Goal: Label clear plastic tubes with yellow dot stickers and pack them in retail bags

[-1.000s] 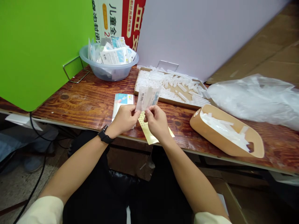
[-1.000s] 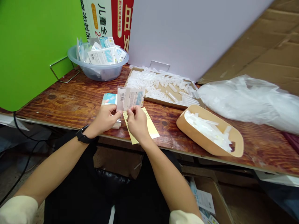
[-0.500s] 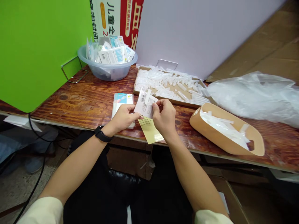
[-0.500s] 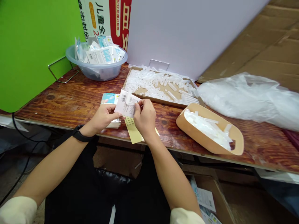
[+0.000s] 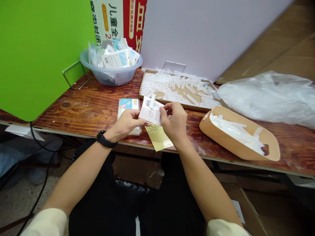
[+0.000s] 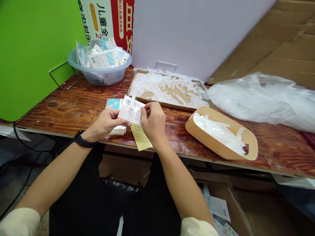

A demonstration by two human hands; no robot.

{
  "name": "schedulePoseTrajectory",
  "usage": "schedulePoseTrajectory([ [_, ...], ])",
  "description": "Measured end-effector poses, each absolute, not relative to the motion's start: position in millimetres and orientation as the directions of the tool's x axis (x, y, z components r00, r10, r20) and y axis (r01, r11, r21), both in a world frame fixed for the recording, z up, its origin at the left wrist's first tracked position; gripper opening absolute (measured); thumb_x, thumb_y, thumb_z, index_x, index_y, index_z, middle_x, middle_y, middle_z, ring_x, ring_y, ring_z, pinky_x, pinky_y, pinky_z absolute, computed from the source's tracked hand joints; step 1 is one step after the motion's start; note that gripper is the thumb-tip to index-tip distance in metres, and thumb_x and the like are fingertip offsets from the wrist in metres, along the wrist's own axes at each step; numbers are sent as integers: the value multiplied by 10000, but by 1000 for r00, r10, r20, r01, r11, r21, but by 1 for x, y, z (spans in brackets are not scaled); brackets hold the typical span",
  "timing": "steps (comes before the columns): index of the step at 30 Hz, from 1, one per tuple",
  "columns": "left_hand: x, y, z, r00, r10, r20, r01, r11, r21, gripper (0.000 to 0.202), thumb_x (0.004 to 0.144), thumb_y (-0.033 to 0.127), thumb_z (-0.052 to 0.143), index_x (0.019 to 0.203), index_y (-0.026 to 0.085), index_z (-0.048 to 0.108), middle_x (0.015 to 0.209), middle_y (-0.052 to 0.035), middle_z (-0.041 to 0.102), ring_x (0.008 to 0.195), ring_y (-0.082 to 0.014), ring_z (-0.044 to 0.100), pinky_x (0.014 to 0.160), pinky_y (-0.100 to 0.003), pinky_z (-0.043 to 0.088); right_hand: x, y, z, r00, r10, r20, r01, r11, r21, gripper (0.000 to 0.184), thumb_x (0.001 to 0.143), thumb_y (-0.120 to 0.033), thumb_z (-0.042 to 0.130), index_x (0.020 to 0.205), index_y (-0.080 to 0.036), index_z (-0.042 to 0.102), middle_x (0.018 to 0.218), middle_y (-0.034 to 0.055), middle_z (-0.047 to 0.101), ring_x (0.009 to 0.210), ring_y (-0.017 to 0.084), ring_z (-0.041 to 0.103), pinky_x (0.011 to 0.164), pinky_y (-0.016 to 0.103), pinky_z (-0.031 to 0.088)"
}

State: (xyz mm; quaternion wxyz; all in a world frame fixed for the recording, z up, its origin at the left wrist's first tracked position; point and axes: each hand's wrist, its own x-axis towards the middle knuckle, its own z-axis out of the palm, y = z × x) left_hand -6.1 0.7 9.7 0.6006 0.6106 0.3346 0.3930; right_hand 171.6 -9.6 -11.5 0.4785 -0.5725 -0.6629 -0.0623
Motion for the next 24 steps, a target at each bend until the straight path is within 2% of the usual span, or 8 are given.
schedulePoseTrajectory([
  [6,-7,4,0,483,872,76,-155,0,988,111,622,202,728,694,117,721,720,-63,712,701,-182,647,742,-329,528,174,-9,-11,72,607,791,842,389,-375,23,849,-207,514,837,-197,531,798,44,583,690,174,554,633,331,460],
  [8,-7,5,-4,487,871,70,-202,35,979,147,617,206,749,733,116,730,748,-64,715,726,-184,652,769,-333,528,175,-11,-8,21,535,844,849,437,-298,106,858,-201,502,948,-198,559,899,77,599,801,204,592,693,364,494],
  [11,-8,8,-7,449,890,76,-255,46,966,223,588,195,787,791,119,736,823,-62,717,789,-189,651,805,-331,518,176,-17,-2,-191,431,882,818,566,-100,304,865,-201,489,1163,-226,543,1165,118,587,1088,266,569,875,457,485],
  [13,-9,8,-8,433,898,82,-290,52,956,221,578,188,796,778,117,733,824,-54,709,787,-182,642,792,-320,515,176,-21,2,-394,390,832,744,667,40,409,859,-229,509,1268,-243,498,1306,105,551,1244,294,488,985,508,426],
  [15,-9,8,-7,437,895,86,-331,71,941,198,584,192,792,754,113,728,788,-45,700,751,-169,633,768,-312,513,176,-23,3,-538,381,752,677,727,116,471,852,-246,534,1319,-239,472,1358,81,543,1335,300,407,1060,527,364],
  [19,-10,7,-4,443,893,79,-384,110,917,189,570,178,791,732,107,724,754,-41,697,722,-148,626,767,-296,505,174,-22,1,-590,457,666,687,718,115,403,860,-207,542,1259,-272,552,1327,16,589,1377,275,367,1117,537,302],
  [24,-12,5,2,467,884,20,-423,203,883,186,547,139,770,723,103,722,754,-48,705,746,-154,639,844,-330,499,178,-17,1,-614,510,602,666,745,48,371,884,-185,530,1218,-335,590,1334,-25,578,1363,245,397,1119,565,325],
])
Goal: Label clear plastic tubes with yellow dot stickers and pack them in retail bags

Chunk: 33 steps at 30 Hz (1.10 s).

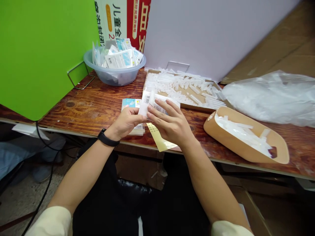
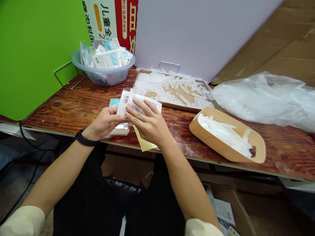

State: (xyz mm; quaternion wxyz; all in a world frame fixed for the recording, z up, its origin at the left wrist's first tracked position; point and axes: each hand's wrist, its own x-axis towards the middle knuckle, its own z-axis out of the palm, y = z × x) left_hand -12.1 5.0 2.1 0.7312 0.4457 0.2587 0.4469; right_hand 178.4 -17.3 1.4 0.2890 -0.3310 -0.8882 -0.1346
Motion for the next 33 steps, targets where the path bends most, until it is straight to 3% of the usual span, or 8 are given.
schedulePoseTrajectory([
  [5,-14,5,3,462,887,4,-430,220,876,176,558,148,762,723,105,720,763,-51,702,752,-163,638,860,-366,489,182,-16,3,-621,497,606,617,787,-13,459,906,-79,453,1268,-340,560,1338,-17,574,1371,221,378,1123,574,335],
  [13,-14,5,4,423,906,23,-450,188,873,189,558,125,737,746,115,728,817,-60,714,779,-161,633,829,-322,475,183,-17,-2,-575,470,669,602,798,-43,350,940,-132,444,1199,-308,599,1386,20,530,1378,218,364,1100,571,377],
  [20,-9,2,5,445,895,-18,-537,283,795,219,576,72,672,789,121,683,862,-38,699,843,-153,618,884,-343,477,182,-18,-4,-518,512,685,642,762,-84,254,937,-183,456,1073,-291,642,1362,30,552,1299,218,483,1048,531,461],
  [26,-5,2,3,477,879,-30,-536,317,782,363,622,67,653,970,168,632,946,-17,690,860,-158,625,826,-340,508,175,-22,-5,-550,498,670,610,788,-85,242,921,-176,501,1069,-307,642,1402,22,511,1308,232,470,1065,518,445],
  [33,-4,4,-1,381,923,-57,-487,252,836,299,678,181,687,967,125,633,908,-62,703,815,-182,651,693,-278,514,170,-23,-6,-549,555,625,631,766,-127,207,929,-223,491,1016,-301,662,1397,6,516,1305,233,474,1074,524,433],
])
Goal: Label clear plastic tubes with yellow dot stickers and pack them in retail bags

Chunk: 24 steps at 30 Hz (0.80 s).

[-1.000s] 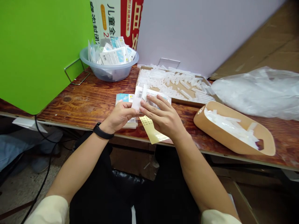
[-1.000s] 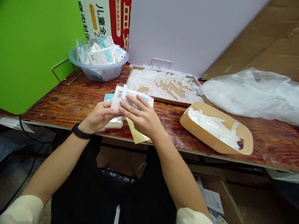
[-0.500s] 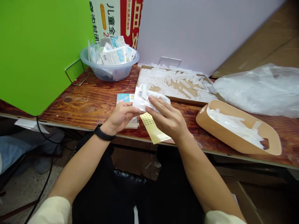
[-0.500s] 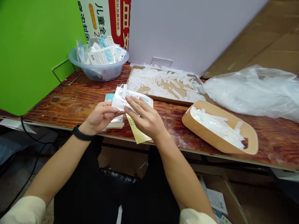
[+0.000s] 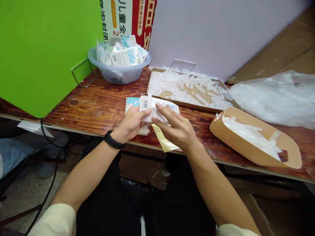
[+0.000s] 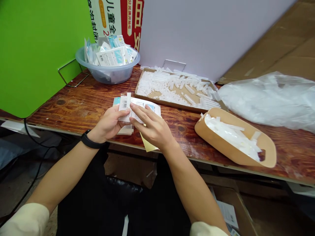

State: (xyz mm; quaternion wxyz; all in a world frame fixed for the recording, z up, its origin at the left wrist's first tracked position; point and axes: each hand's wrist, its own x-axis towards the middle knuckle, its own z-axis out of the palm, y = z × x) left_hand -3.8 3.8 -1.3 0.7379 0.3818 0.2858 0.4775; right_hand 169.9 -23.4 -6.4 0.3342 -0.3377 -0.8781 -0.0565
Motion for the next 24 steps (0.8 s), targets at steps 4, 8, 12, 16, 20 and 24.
schedulePoseTrajectory([
  [4,-3,6,-5,350,936,-31,-477,207,854,285,697,241,694,955,126,654,914,-66,711,795,-178,654,699,-276,511,167,-24,-7,-570,489,661,586,805,-91,226,918,-194,485,1030,-284,659,1352,33,563,1276,228,506,1062,512,442],
  [8,-6,10,-9,302,949,86,-376,36,926,292,691,294,717,917,116,669,927,-75,710,835,-189,643,789,-304,502,167,-23,-5,-441,519,732,594,780,-195,286,871,-267,574,1154,-268,614,1274,83,617,1213,270,555,1046,537,430],
  [12,-8,9,-10,414,905,99,-148,-41,988,292,723,324,693,912,102,667,887,-78,702,794,-191,631,735,-295,494,172,-19,-6,-129,700,702,664,587,-463,490,802,-437,665,1227,-212,569,1172,120,654,1081,281,619,930,473,504],
  [16,-7,5,-11,499,862,90,-60,-69,996,275,749,316,663,924,104,659,885,-73,694,798,-187,625,723,-279,485,178,-15,-7,-110,844,526,619,472,-628,306,764,-447,699,915,-181,675,857,59,712,748,199,654,687,335,528],
  [20,-9,6,-10,564,822,77,-58,-54,997,296,751,319,662,957,107,660,919,-73,692,830,-183,621,755,-280,481,180,-15,-4,-99,877,470,554,441,-706,234,781,-404,678,773,-171,692,742,34,700,656,164,621,602,285,473],
  [24,-12,8,-7,588,809,-23,-11,36,999,268,714,297,685,898,102,675,847,-63,692,782,-176,619,740,-286,478,181,-18,-1,-131,898,419,522,422,-741,237,833,-364,597,762,-169,711,740,42,715,648,168,628,582,279,462],
])
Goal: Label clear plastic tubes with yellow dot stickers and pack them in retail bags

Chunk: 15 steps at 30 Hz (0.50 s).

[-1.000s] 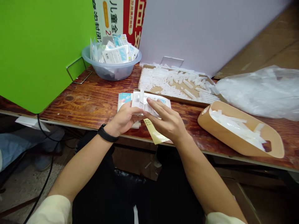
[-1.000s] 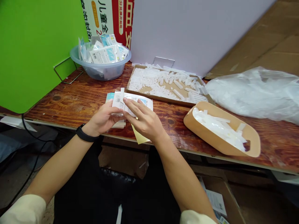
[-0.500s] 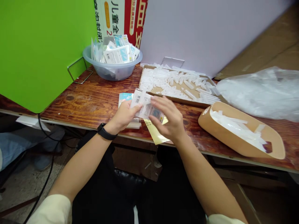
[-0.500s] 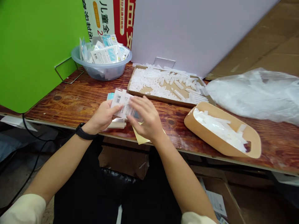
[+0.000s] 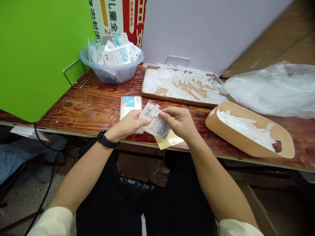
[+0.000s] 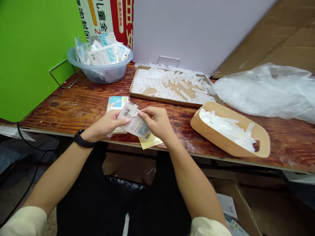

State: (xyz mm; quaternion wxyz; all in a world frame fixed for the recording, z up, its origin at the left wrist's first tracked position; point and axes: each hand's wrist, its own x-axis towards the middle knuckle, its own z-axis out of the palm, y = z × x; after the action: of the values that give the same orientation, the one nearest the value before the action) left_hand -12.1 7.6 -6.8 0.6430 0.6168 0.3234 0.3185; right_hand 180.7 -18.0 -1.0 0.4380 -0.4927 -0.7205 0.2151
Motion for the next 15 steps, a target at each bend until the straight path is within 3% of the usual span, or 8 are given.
schedulePoseTrajectory([
  [4,-12,7,-5,536,839,-95,-15,122,992,257,688,319,719,819,101,683,803,-70,691,731,-178,616,688,-289,474,177,-21,0,-221,883,415,549,464,-696,240,853,-322,553,773,-165,716,744,44,709,661,170,628,588,276,453],
  [7,-11,8,-7,541,838,-73,-56,122,991,324,713,402,723,822,98,691,811,-82,696,720,-173,616,685,-291,477,177,-21,-1,-202,900,385,521,432,-736,263,851,-342,549,736,-162,703,674,25,674,610,161,605,543,262,438],
  [11,-12,9,-10,537,842,-54,-8,69,998,345,708,416,735,818,91,702,822,-87,700,712,-167,613,685,-290,479,187,-13,-3,55,945,321,327,287,-900,304,829,-417,584,676,-162,646,621,24,649,543,147,603,512,259,482],
  [15,-13,8,-8,523,852,-32,-19,49,999,330,685,349,758,887,96,694,876,-82,703,785,-184,628,725,-301,493,199,-6,-7,243,928,284,208,236,-949,255,818,-408,607,765,-164,655,657,32,668,531,130,630,530,252,528],
])
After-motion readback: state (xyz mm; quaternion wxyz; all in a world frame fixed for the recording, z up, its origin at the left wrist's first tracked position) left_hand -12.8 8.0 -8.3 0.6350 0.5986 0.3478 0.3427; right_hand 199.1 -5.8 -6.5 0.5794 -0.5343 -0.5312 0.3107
